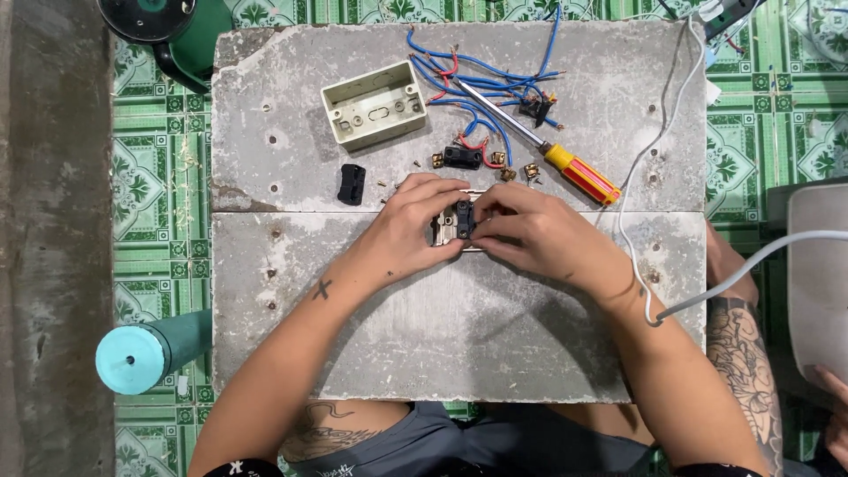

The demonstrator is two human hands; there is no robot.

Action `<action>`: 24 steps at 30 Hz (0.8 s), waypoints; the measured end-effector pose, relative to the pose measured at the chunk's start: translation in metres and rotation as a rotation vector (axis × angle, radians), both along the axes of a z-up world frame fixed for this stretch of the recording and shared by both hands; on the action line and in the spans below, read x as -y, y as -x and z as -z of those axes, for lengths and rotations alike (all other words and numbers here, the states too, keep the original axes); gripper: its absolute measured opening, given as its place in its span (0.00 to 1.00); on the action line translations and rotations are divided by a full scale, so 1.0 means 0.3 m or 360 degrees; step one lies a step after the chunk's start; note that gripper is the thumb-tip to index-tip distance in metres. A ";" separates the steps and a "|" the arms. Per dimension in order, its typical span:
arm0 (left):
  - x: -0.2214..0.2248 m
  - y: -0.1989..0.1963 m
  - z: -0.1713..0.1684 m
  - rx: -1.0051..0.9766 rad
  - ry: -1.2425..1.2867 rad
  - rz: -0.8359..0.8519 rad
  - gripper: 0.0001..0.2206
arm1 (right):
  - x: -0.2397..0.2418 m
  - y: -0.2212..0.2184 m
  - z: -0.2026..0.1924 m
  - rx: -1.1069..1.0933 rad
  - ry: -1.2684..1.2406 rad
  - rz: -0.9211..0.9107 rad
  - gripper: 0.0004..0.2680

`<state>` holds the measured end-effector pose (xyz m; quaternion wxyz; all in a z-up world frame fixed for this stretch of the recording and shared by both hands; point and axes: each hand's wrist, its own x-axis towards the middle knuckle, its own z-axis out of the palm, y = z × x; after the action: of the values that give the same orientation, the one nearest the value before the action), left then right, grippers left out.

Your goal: Connecting wires to electrical switches and mounting them onto a faceplate using a screwdriver.

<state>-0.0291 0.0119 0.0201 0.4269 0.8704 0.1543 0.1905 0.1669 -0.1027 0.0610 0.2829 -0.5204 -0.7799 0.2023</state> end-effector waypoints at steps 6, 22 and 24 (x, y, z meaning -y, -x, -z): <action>0.001 0.000 -0.011 -0.0024 0.0030 0.0003 0.24 | -0.004 -0.021 -0.002 -0.0222 0.0010 0.0104 0.02; -0.005 -0.001 -0.025 -0.0050 0.0043 0.0019 0.23 | 0.039 -0.139 0.103 0.0876 -0.0203 0.1050 0.08; -0.003 0.003 -0.026 -0.0049 0.0050 0.0018 0.23 | 0.040 -0.134 0.097 0.0864 -0.0153 0.1038 0.09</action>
<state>-0.0301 0.0129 0.0280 0.4393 0.8673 0.1588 0.1722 0.2072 -0.1145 0.0320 0.1405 -0.7604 -0.6293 -0.0785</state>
